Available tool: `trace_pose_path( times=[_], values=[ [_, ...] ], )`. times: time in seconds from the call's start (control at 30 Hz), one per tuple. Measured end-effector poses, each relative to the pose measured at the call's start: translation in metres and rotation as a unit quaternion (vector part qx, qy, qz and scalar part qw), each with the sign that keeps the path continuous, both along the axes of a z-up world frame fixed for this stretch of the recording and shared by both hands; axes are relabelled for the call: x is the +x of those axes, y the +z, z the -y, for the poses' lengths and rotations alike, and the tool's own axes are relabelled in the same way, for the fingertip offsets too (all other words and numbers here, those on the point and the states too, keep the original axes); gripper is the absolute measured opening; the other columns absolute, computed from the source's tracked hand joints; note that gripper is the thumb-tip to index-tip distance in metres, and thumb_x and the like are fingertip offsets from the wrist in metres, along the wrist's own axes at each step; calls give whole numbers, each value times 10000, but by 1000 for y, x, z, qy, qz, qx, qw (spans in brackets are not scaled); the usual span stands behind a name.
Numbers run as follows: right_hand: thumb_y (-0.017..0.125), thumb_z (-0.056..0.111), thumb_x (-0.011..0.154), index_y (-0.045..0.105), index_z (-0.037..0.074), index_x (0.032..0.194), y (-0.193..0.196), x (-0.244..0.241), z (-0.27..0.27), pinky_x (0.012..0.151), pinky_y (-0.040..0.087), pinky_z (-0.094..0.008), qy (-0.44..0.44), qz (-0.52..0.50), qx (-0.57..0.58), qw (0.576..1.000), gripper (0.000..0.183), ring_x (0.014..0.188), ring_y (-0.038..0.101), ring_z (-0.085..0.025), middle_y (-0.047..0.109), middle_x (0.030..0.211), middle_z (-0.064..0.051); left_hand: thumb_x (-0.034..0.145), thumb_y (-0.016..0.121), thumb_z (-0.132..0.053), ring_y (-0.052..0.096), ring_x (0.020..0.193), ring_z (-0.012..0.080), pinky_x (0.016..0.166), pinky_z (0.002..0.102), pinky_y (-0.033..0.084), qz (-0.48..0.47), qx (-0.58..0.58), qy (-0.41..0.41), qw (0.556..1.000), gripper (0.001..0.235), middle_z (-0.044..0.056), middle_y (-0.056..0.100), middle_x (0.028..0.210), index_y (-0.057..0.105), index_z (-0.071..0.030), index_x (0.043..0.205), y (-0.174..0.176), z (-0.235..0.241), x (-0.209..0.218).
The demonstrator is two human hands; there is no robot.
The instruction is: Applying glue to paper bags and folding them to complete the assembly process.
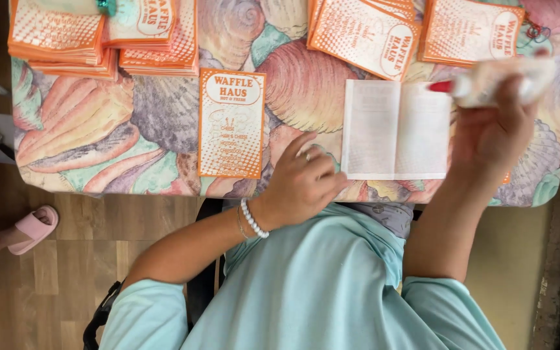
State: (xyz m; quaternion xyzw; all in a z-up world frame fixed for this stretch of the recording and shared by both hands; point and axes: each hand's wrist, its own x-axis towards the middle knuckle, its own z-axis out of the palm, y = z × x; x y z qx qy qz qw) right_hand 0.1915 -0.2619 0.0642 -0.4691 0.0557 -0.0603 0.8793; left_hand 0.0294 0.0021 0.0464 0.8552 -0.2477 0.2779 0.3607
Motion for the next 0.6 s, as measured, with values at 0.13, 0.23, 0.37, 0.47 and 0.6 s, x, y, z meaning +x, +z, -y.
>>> trace_pose_path(
  times=[0.13, 0.23, 0.37, 0.47, 0.6],
  values=[
    [905, 175, 796, 655, 18, 1196, 0, -34, 70, 1021, 661, -566, -41, 11, 26, 999, 497, 1069, 705, -375, 652, 1158, -185, 956, 680, -161, 480, 706, 319, 716, 463, 405, -15, -11, -20, 1000, 262, 104, 463, 797, 551, -57, 753, 14, 27, 72],
    [798, 45, 777, 665, 146, 730, 3, -59, 101, 940, 689, -646, -179, 24, 55, 982, 173, 1143, 764, -614, 712, 1064, -219, 885, 594, 64, 621, 660, 298, 593, 450, 494, -73, 35, -11, 997, 159, 80, 639, 925, 727, -21, 904, -15, 57, 126],
    [759, 89, 785, 562, 104, 1282, -52, -65, 196, 609, 637, -392, -428, -34, -50, 902, 535, 917, 850, -474, 753, 1118, -277, 877, 610, 33, 602, 986, 345, 788, 468, 481, -130, 124, -41, 983, 317, 141, 638, 1149, 598, -37, 1186, -38, 80, 156],
    [810, 57, 754, 697, 56, 1030, -110, -55, 254, 691, 681, -418, -504, -34, -148, 850, 298, 825, 814, -306, 810, 978, -195, 808, 682, -3, 564, 1116, 342, 857, 480, 420, -142, 169, -19, 975, 527, 113, 638, 1266, 563, -79, 1315, -55, 87, 165],
    [857, 61, 786, 693, 37, 984, -137, -49, 257, 707, 695, -376, -508, -39, -222, 832, 258, 819, 772, -233, 779, 921, -144, 748, 759, -83, 484, 1204, 357, 890, 507, 383, -179, 202, -3, 963, 701, 52, 602, 1329, 527, -154, 1406, -58, 93, 176]
  ],
)
